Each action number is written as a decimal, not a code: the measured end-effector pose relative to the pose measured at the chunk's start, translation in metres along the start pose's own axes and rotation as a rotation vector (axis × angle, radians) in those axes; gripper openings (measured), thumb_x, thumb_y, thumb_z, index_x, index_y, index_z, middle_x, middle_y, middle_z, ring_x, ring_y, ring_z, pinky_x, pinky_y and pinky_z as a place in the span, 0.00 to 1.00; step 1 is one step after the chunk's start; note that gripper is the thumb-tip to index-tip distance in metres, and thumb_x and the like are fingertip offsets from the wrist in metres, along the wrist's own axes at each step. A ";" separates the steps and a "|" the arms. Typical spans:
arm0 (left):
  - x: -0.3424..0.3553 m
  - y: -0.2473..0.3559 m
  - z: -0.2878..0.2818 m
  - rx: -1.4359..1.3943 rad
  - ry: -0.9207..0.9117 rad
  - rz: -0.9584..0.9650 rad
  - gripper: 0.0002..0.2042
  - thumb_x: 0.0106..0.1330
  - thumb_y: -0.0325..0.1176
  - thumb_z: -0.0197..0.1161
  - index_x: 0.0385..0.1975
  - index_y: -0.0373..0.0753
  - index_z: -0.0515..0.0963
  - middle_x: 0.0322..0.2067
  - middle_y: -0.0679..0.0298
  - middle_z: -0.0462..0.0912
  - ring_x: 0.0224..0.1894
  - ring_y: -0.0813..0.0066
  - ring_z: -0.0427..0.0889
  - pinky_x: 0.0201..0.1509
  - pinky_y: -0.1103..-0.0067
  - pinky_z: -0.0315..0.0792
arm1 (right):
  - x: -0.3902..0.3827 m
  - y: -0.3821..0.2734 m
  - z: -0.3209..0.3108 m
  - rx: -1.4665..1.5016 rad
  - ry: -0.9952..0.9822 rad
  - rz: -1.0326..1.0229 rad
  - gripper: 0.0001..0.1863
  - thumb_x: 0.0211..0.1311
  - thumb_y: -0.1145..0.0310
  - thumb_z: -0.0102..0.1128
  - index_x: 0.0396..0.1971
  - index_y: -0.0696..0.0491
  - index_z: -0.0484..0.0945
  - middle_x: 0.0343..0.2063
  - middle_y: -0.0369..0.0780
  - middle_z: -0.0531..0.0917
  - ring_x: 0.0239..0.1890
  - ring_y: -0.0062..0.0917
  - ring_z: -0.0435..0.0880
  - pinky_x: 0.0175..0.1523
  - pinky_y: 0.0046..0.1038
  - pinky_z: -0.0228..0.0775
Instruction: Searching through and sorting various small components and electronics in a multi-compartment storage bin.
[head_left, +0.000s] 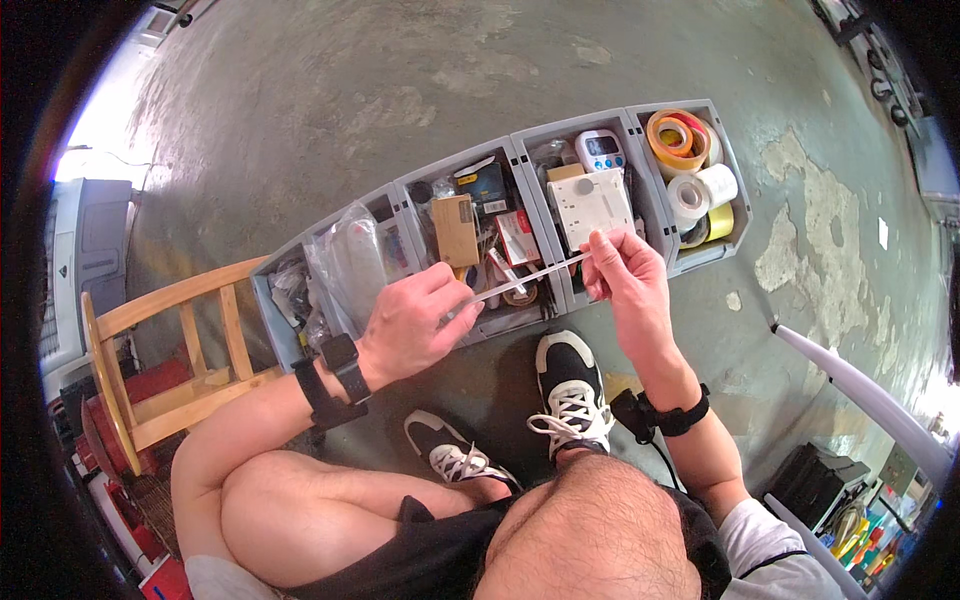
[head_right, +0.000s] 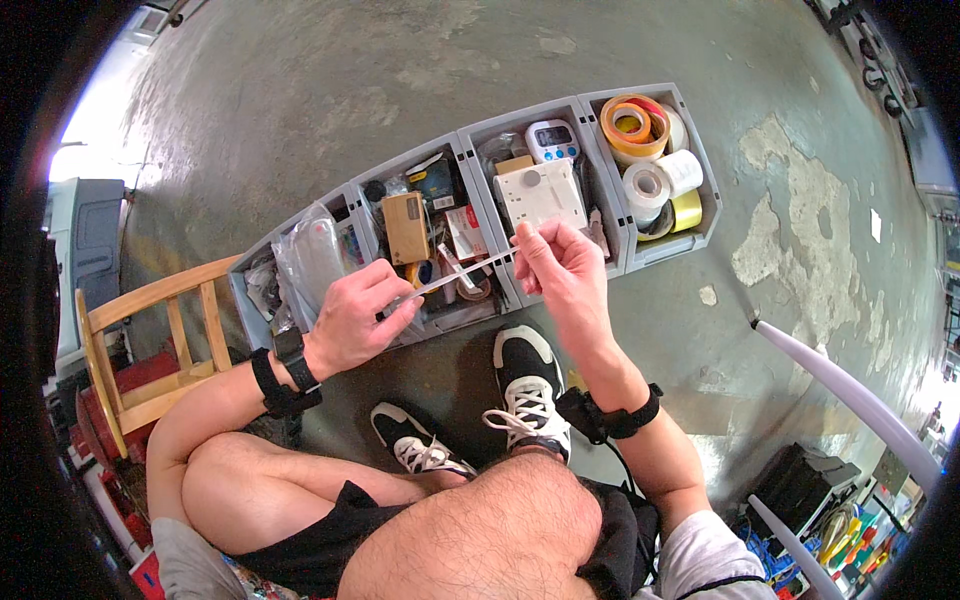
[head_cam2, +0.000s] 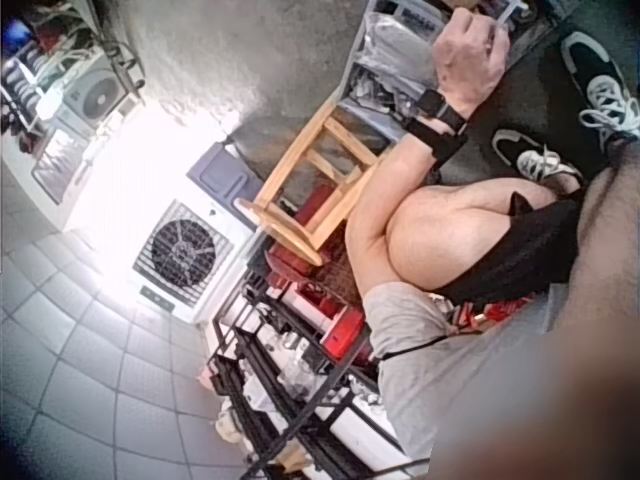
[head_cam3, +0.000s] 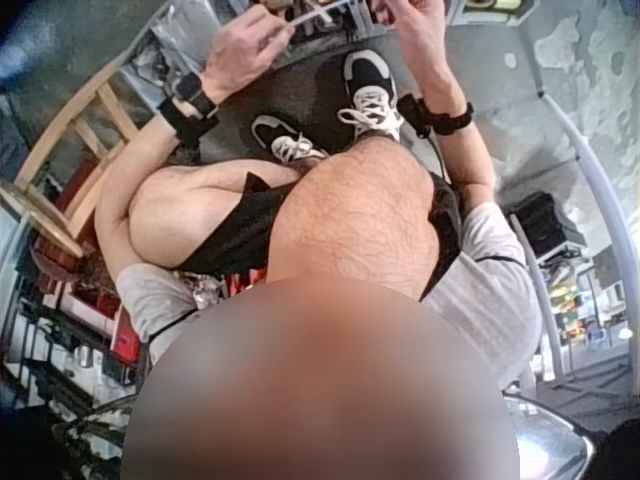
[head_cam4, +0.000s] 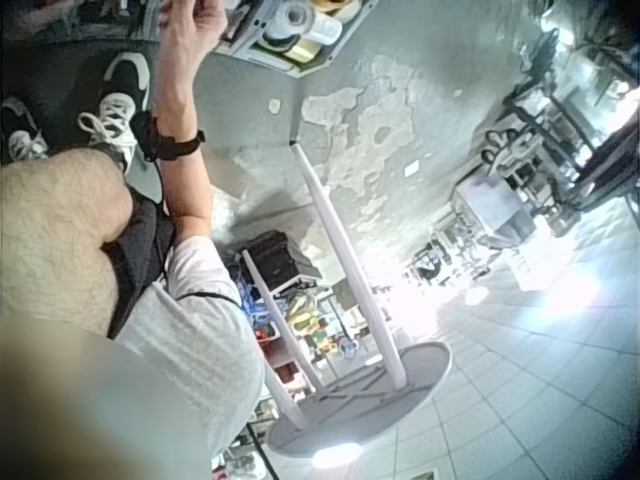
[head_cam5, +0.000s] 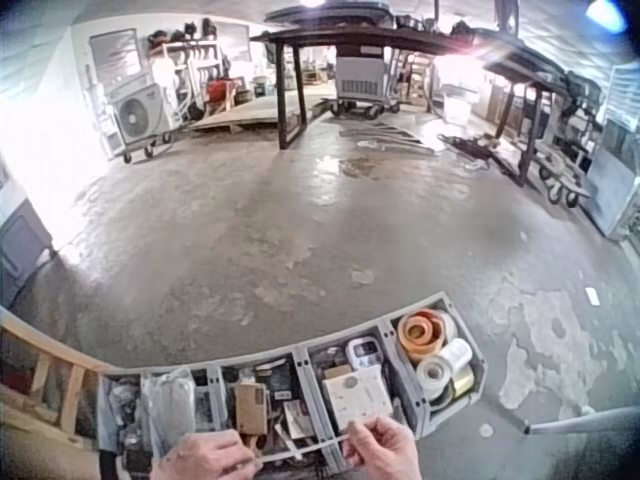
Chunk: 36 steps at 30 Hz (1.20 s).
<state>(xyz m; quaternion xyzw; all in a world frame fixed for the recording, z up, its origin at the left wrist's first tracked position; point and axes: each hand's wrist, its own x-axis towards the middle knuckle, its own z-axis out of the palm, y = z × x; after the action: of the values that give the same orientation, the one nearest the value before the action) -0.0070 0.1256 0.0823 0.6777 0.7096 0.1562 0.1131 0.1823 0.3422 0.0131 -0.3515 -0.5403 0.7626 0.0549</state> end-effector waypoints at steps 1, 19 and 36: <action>0.002 0.001 -0.001 0.008 0.004 0.005 0.05 0.60 0.27 0.71 0.35 0.37 0.83 0.28 0.59 0.79 0.29 0.58 0.82 0.32 0.67 0.76 | -0.001 0.000 0.003 0.002 -0.001 0.001 0.11 0.80 0.65 0.56 0.44 0.57 0.83 0.31 0.31 0.82 0.32 0.13 0.76 0.38 0.19 0.67; -0.085 -0.028 -0.051 0.269 0.135 -0.124 0.07 0.58 0.23 0.71 0.36 0.37 0.85 0.21 0.62 0.73 0.23 0.61 0.78 0.26 0.68 0.71 | -0.003 0.008 0.034 -0.001 -0.146 0.034 0.12 0.81 0.65 0.55 0.43 0.57 0.83 0.29 0.30 0.83 0.30 0.12 0.77 0.37 0.17 0.67; -0.328 0.250 -0.062 0.914 0.473 -1.167 0.15 0.57 0.23 0.68 0.46 0.32 0.86 0.38 0.55 0.89 0.35 0.60 0.89 0.35 0.66 0.82 | 0.091 0.026 -0.068 -0.185 -0.097 0.059 0.18 0.75 0.53 0.64 0.54 0.48 0.82 0.37 0.29 0.80 0.39 0.13 0.76 0.45 0.22 0.68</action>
<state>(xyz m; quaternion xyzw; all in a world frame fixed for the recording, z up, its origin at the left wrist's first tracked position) 0.2193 -0.1975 0.2167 0.1225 0.9508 -0.0962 -0.2678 0.1623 0.4272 -0.0644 -0.3335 -0.5998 0.7268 -0.0263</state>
